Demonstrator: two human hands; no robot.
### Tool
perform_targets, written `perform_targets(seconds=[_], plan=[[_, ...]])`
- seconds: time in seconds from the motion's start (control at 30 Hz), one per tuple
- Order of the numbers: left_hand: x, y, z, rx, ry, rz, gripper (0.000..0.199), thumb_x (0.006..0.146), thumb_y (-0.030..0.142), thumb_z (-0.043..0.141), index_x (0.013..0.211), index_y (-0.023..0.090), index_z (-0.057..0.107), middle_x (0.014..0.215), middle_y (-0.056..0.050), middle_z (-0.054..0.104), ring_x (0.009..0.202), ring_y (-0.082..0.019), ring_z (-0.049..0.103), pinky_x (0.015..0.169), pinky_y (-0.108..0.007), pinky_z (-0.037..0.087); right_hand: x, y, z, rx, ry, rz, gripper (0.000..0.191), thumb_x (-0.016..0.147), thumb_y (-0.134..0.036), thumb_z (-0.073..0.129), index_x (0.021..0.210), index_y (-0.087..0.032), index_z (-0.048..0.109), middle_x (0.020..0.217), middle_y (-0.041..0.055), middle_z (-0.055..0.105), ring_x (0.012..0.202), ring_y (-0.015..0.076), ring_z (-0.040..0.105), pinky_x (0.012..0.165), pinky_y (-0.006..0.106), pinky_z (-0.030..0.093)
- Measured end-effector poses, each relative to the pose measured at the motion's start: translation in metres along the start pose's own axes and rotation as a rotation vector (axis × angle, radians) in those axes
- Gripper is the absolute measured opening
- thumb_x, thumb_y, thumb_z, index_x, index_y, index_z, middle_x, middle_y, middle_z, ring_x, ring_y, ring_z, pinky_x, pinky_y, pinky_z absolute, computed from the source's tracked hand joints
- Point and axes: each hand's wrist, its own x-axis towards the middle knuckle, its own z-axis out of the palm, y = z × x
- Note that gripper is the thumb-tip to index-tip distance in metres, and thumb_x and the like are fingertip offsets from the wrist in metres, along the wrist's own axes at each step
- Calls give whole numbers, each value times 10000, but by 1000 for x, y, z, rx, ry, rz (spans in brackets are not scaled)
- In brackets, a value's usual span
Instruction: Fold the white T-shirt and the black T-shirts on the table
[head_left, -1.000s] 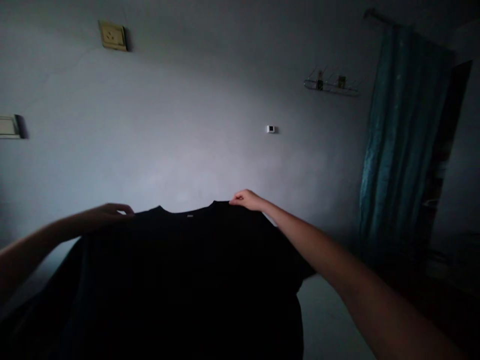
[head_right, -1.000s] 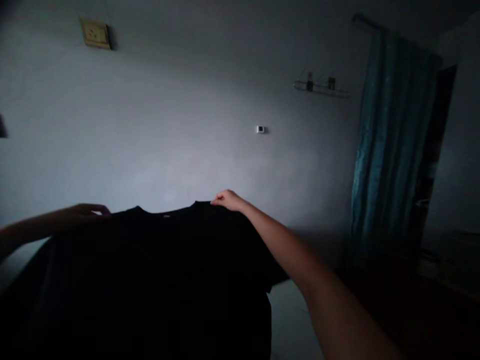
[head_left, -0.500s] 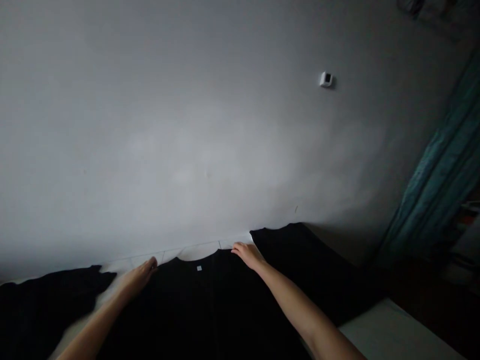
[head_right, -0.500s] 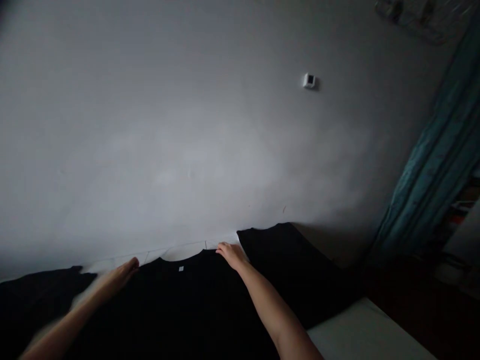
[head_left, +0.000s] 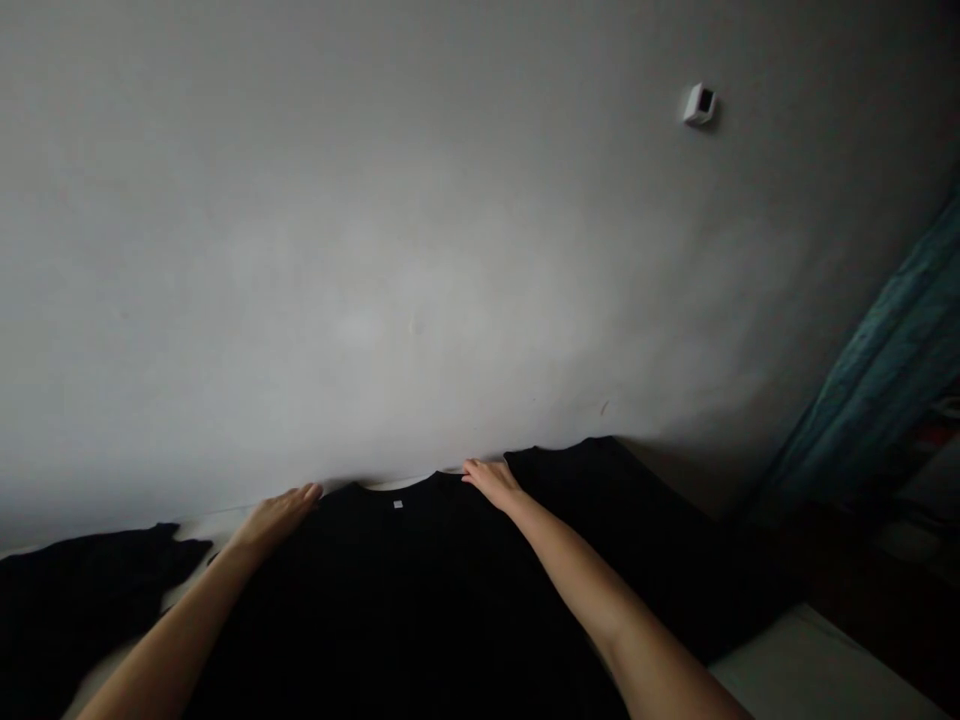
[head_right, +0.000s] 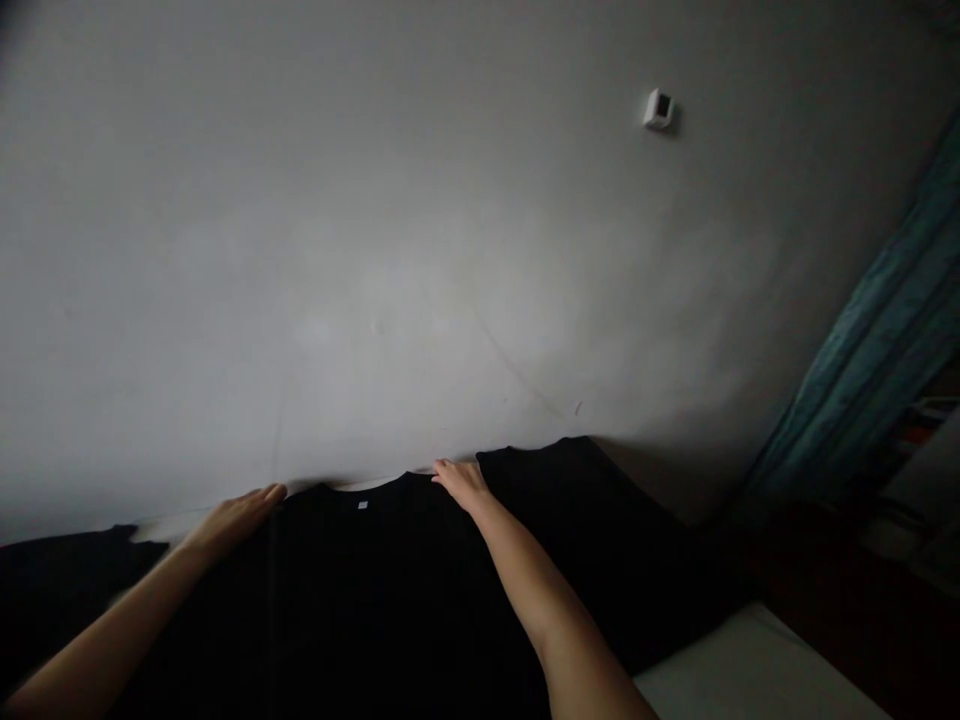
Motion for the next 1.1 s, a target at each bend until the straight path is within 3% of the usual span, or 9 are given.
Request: perform_targets(seconds=[0.17,0.27,0.4,0.5,0.63,0.77,0.9,1.0,1.1], plan=[[-14,79,8,268,170,-58,477,845,67,351,1244,93,609,1345,-231,580,1249,-354,526,1026,-504,402,-23,-76,7,-46,41,59,308,949,-180,442,1171,-121,646,1283,244,590,1221,338,523,1035,513,346],[-40,117,33,220,218,-76,501,916,215,349,1366,73,520,1477,-236,452,1363,-373,416,1096,-562,323,-58,-117,24,59,-48,-56,526,988,-381,405,1463,-153,411,1546,179,345,1417,322,316,1128,574,228],[-78,84,42,163,64,107,447,939,301,375,1344,334,559,1558,-32,382,1444,-319,310,1119,-574,306,-89,-99,22,182,-245,-155,666,971,-620,301,1543,-284,249,1628,61,116,1496,277,109,1186,540,90],[-87,62,26,240,-4,24,461,912,211,397,1291,368,608,1538,-25,416,1432,-361,317,1099,-623,304,-88,-82,9,82,-229,192,739,973,-594,318,1543,-128,255,1610,164,104,1490,329,92,1192,511,68],[-81,104,23,295,159,-191,529,937,303,375,1415,104,482,1492,-221,426,1386,-404,383,1118,-605,278,-90,-114,15,95,-117,204,712,994,-495,321,1521,-19,258,1597,202,106,1490,326,95,1196,513,66],[-92,111,38,155,113,60,511,942,296,332,1441,292,445,1567,-43,346,1447,-306,303,1119,-564,324,-106,-117,20,201,-139,-70,615,1004,-514,290,1535,-205,291,1609,86,186,1489,267,147,1205,481,99],[-108,98,25,236,98,-118,505,938,251,304,1395,226,517,1510,-106,444,1415,-341,358,1117,-602,291,-110,-100,3,96,-146,244,671,1000,-432,355,1509,1,280,1589,224,149,1484,333,122,1204,455,112],[-118,134,17,259,86,-182,538,938,232,290,1423,77,462,1493,-192,442,1406,-325,378,1148,-508,289,-121,-130,5,120,-111,194,588,997,-323,357,1486,3,338,1588,200,180,1487,308,131,1206,446,126],[-149,155,21,150,63,10,559,930,204,278,1476,238,391,1563,-63,353,1441,-270,324,1139,-488,321,-153,-151,11,216,-97,-17,507,1016,-343,310,1492,-191,395,1589,85,259,1478,246,202,1203,440,154]])
